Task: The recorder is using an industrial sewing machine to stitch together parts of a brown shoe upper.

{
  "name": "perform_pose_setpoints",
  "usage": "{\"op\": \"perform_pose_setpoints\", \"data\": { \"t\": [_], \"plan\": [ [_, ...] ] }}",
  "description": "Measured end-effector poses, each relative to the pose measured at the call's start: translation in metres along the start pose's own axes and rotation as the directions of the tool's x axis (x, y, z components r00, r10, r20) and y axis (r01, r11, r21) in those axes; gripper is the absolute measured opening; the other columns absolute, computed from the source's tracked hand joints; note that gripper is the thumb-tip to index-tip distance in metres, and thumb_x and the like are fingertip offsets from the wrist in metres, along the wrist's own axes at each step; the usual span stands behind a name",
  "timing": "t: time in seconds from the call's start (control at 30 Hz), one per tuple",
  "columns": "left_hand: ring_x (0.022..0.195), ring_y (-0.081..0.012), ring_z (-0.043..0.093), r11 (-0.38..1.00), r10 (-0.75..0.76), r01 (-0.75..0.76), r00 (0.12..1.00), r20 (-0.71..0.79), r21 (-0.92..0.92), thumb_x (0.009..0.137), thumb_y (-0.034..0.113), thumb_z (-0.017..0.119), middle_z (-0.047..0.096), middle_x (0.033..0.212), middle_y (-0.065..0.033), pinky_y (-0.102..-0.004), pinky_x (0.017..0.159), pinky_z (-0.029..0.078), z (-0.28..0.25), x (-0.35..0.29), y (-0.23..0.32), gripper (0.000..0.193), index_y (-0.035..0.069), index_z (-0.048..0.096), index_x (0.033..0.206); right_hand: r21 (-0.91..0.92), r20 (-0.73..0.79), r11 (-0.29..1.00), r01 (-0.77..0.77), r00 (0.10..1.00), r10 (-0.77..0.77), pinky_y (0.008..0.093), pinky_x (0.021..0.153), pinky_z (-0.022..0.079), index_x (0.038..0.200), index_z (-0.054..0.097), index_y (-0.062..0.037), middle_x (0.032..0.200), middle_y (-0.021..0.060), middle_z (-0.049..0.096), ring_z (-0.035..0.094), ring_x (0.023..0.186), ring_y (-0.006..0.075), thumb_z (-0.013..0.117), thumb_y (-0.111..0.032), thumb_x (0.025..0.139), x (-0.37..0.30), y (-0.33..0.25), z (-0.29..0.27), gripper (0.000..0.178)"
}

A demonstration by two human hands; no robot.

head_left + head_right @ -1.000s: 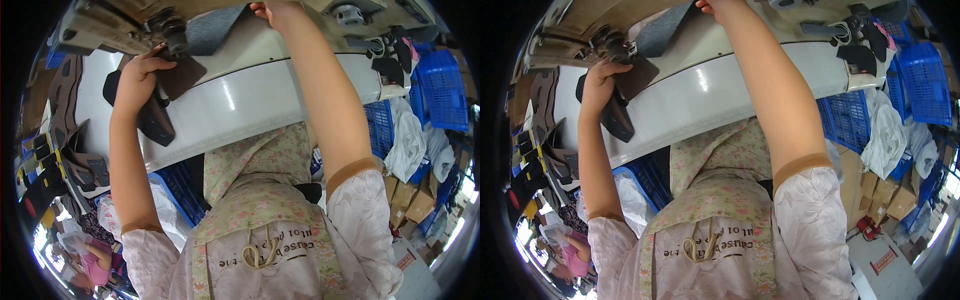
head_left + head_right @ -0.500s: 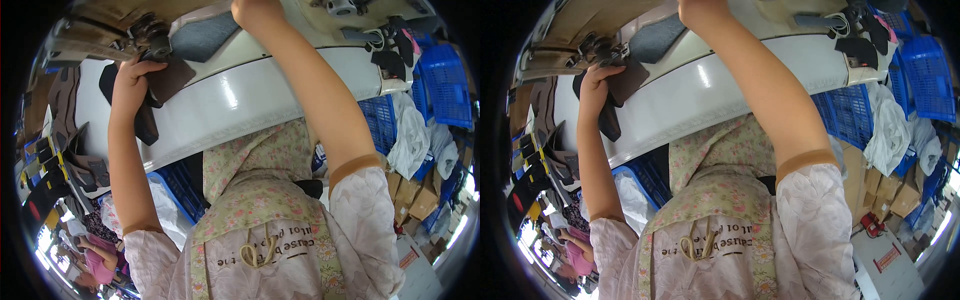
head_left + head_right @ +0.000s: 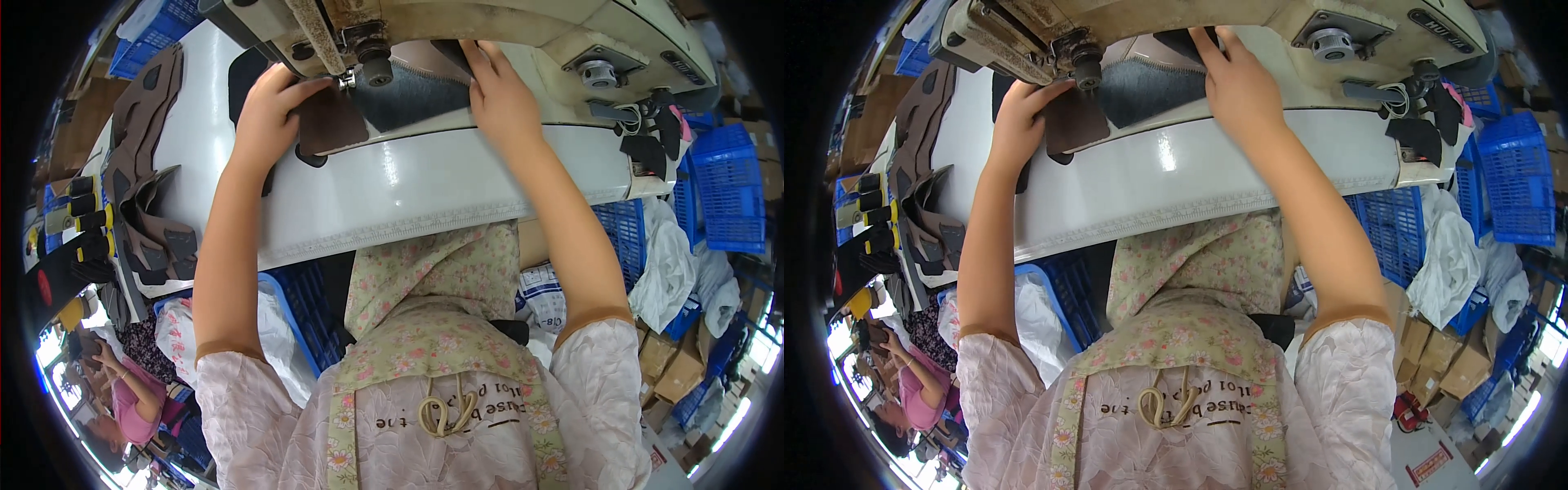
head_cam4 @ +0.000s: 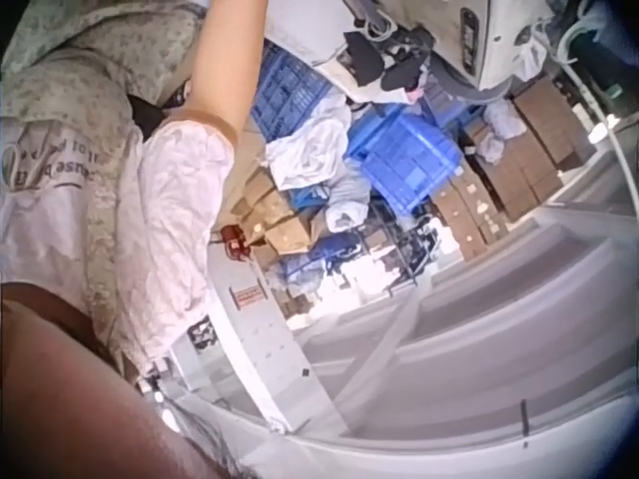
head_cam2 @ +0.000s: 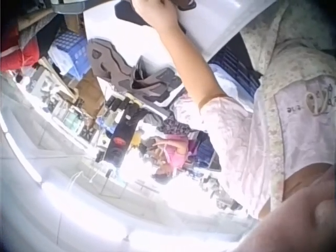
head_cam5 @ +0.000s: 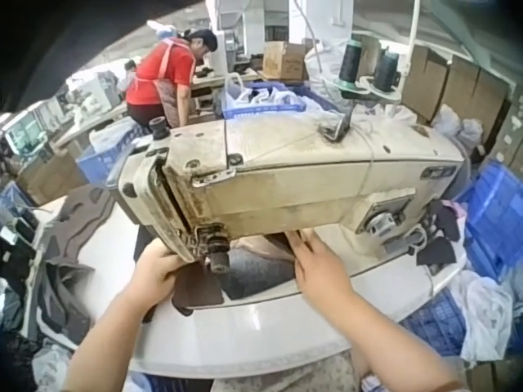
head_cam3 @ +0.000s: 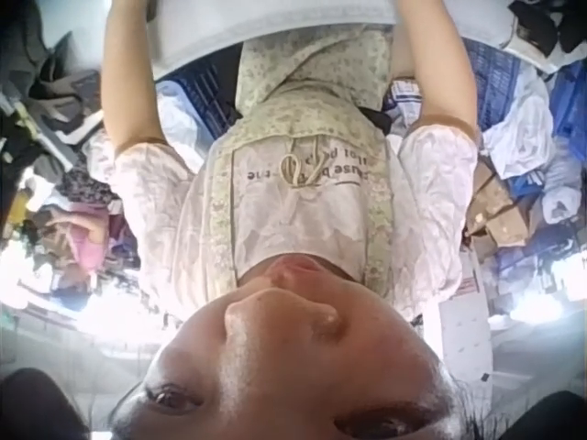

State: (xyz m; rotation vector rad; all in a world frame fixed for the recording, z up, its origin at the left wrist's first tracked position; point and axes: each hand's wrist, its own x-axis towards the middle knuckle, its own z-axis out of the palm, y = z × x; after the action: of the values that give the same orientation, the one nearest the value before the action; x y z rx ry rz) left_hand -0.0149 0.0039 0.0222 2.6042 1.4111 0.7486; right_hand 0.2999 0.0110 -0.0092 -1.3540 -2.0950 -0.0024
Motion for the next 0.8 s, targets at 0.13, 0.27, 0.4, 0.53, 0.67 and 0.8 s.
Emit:
{"op": "perform_pose_setpoints", "data": {
  "t": [0.13, 0.27, 0.4, 0.53, 0.67, 0.8],
  "plan": [
    [0.115, -0.0281, 0.055, 0.944, 0.179, -0.144, 0.979, -0.094, 0.296, 0.061, -0.004, 0.058, 0.062, 0.113, -0.0079, -0.0408, 0.102, 0.043, -0.011, -0.022, 0.023, 0.048, 0.012, 0.070, 0.105, -0.078, -0.162, 0.988, 0.136, 0.976, -0.147, 0.0394, 0.079, 0.052, 0.130, 0.056, -0.0159, 0.125, 0.0096, 0.054, 0.060, 0.098, 0.0288, 0.060, -0.006, 0.079, -0.010, -0.008, -0.016, 0.052],
    [0.118, -0.0283, 0.054, 0.919, 0.201, -0.220, 0.975, 0.091, 0.327, 0.064, 0.001, 0.059, 0.060, 0.115, -0.0098, -0.0436, 0.104, 0.042, -0.004, -0.030, 0.051, 0.045, 0.008, 0.067, 0.108, 0.160, 0.215, 0.908, 0.387, 0.884, -0.414, 0.0408, 0.089, 0.047, 0.129, 0.056, -0.0117, 0.120, 0.0097, 0.056, 0.055, 0.108, 0.0282, 0.062, -0.006, 0.076, -0.012, -0.027, -0.030, 0.054],
    [0.115, -0.0261, 0.055, 0.844, 0.130, -0.187, 0.981, 0.147, 0.503, 0.076, 0.011, 0.055, 0.061, 0.115, -0.0095, -0.0382, 0.104, 0.042, 0.009, -0.017, 0.069, 0.042, 0.003, 0.061, 0.117, 0.096, 0.181, 0.814, 0.573, 0.794, -0.581, 0.0407, 0.094, 0.045, 0.122, 0.060, -0.0091, 0.114, 0.0092, 0.060, 0.053, 0.114, 0.0263, 0.062, -0.006, 0.075, 0.027, -0.053, 0.002, 0.047],
    [0.116, -0.0244, 0.055, 0.857, 0.046, -0.082, 0.996, 0.082, 0.509, 0.077, 0.010, 0.054, 0.062, 0.120, -0.0084, -0.0384, 0.105, 0.041, 0.021, -0.021, 0.068, 0.042, 0.003, 0.062, 0.117, 0.177, 0.414, 0.837, 0.517, 0.733, -0.540, 0.0392, 0.097, 0.044, 0.119, 0.061, -0.0089, 0.118, 0.0102, 0.060, 0.053, 0.117, 0.0266, 0.060, -0.005, 0.078, 0.042, -0.053, 0.011, 0.041],
    [0.118, -0.0238, 0.055, 0.895, 0.030, -0.055, 0.998, 0.062, 0.443, 0.078, 0.010, 0.053, 0.061, 0.123, -0.0071, -0.0382, 0.107, 0.040, 0.021, -0.026, 0.062, 0.041, 0.005, 0.062, 0.118, 0.198, 0.427, 0.814, 0.546, 0.699, -0.573, 0.0415, 0.101, 0.041, 0.122, 0.058, -0.0084, 0.120, 0.0124, 0.058, 0.048, 0.123, 0.0282, 0.061, -0.006, 0.076, 0.041, -0.039, 0.005, 0.047],
    [0.118, -0.0243, 0.055, 0.896, 0.036, -0.053, 0.998, 0.047, 0.441, 0.079, 0.009, 0.052, 0.062, 0.123, -0.0070, -0.0388, 0.107, 0.040, 0.019, -0.029, 0.062, 0.041, 0.007, 0.063, 0.118, 0.098, 0.297, 0.995, 0.012, 0.954, -0.041, 0.0416, 0.105, 0.037, 0.129, 0.055, -0.0076, 0.131, 0.0181, 0.049, 0.042, 0.125, 0.0334, 0.064, -0.006, 0.074, 0.027, -0.015, -0.011, 0.056]
  ]
}}
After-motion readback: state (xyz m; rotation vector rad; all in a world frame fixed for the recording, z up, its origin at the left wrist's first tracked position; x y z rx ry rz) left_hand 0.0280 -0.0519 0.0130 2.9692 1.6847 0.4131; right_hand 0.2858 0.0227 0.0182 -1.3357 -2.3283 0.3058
